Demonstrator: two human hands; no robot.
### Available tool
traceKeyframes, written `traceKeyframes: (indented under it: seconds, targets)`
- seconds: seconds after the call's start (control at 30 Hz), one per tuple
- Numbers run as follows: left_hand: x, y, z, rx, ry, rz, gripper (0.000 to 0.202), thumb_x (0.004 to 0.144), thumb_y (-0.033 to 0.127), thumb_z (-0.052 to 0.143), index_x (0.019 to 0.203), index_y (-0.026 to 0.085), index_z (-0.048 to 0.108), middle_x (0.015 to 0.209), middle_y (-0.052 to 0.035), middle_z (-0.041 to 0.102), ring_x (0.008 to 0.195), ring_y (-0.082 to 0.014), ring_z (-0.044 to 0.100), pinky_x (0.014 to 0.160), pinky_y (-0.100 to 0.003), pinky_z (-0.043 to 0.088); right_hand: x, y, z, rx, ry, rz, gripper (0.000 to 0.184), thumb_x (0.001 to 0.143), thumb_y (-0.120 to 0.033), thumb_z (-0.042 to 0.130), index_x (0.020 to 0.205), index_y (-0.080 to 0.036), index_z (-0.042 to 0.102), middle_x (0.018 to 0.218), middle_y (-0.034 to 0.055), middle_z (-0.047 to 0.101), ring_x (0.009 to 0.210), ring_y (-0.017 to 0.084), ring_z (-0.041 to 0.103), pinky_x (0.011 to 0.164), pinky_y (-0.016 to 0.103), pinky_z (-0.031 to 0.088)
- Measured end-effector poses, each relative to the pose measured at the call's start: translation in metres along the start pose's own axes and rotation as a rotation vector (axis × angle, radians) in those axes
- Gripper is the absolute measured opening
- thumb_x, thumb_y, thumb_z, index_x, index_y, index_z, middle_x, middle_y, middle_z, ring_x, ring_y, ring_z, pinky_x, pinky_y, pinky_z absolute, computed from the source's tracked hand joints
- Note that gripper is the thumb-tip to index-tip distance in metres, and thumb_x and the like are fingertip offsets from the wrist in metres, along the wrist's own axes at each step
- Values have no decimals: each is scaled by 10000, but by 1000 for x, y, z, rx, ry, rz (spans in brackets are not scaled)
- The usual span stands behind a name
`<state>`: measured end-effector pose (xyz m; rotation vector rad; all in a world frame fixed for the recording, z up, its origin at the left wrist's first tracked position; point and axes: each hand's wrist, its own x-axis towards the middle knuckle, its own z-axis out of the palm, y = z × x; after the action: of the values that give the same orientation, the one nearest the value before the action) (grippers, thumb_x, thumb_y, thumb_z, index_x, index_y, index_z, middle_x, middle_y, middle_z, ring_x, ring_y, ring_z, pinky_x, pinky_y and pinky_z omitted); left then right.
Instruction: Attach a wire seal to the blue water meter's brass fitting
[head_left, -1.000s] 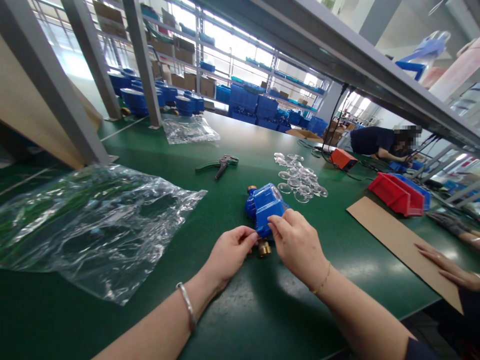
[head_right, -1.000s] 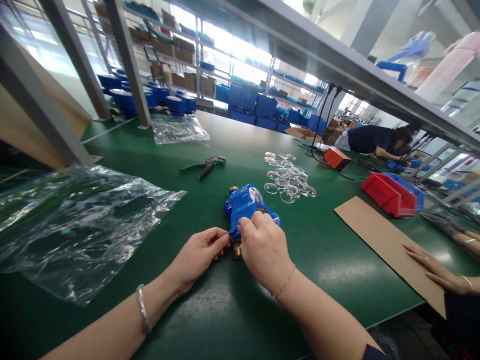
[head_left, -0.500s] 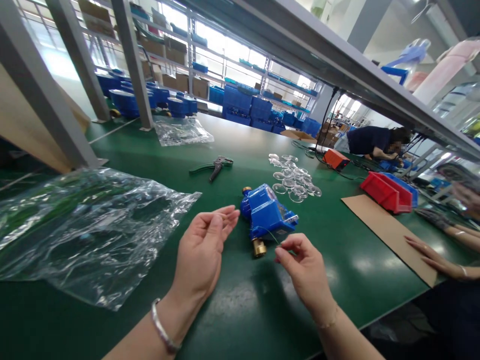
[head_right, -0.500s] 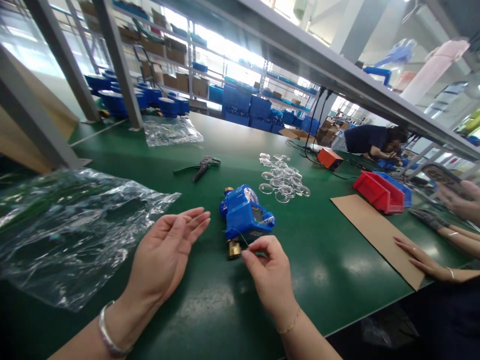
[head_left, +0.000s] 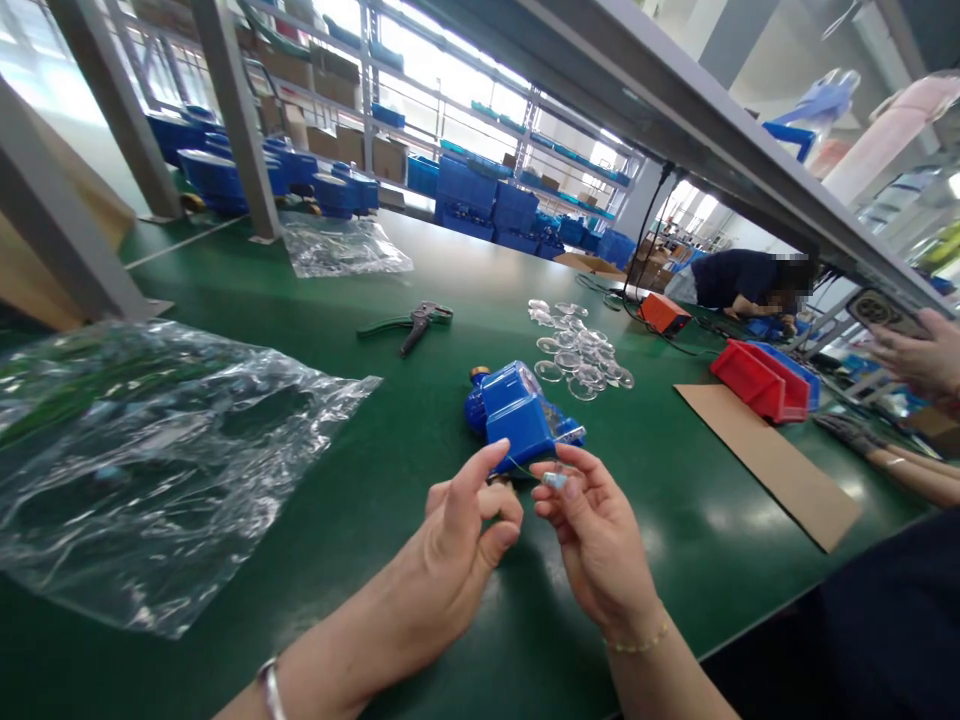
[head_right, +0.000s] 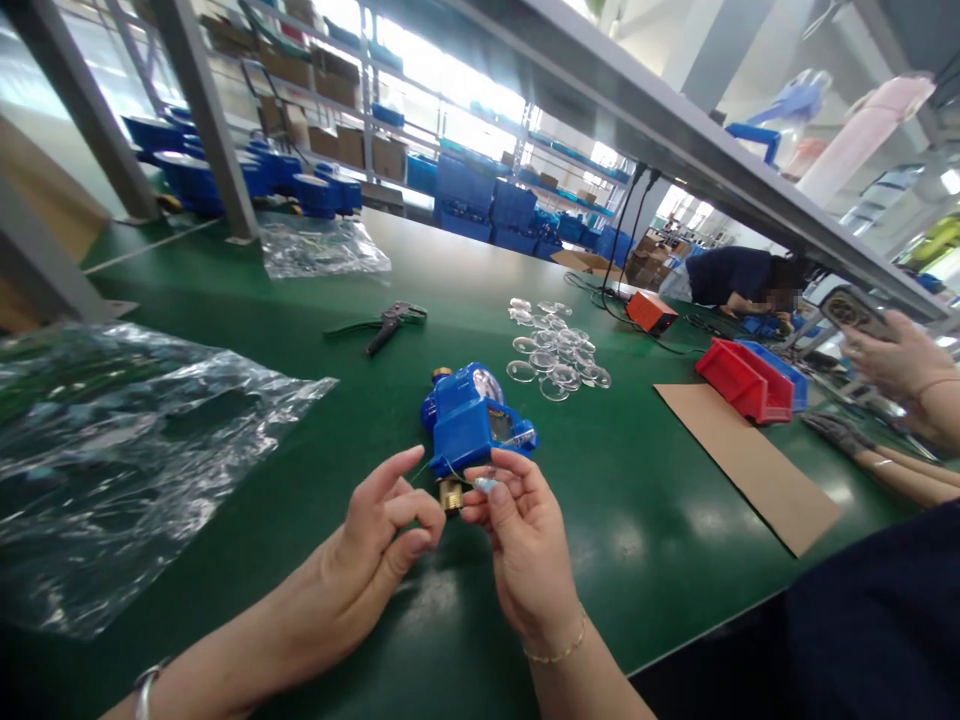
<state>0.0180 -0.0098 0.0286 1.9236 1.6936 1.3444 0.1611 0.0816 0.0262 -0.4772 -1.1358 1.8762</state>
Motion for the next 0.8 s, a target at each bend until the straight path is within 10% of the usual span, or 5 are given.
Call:
traceKeyframes:
  seconds: [0.4, 0.8]
  targets:
    - [2, 3, 11, -172, 172, -256, 148, 887, 314, 509, 1008, 249, 454, 795, 42, 668, 728, -130, 658, 648, -210, 482, -4, 13, 1, 21, 16, -15, 204, 831, -210, 659, 1024, -193, 593, 1048, 62, 634, 857, 119, 612, 798, 236, 508]
    - [-1, -5, 22, 229, 385, -63, 83, 910, 269, 497, 961, 232, 441, 800, 20, 609, 719, -142, 618, 668, -237, 467, -10, 18, 7, 106, -5, 44, 176, 814, -189, 674, 972, -208, 599, 1033, 42, 636, 886, 126, 616, 810, 250, 506]
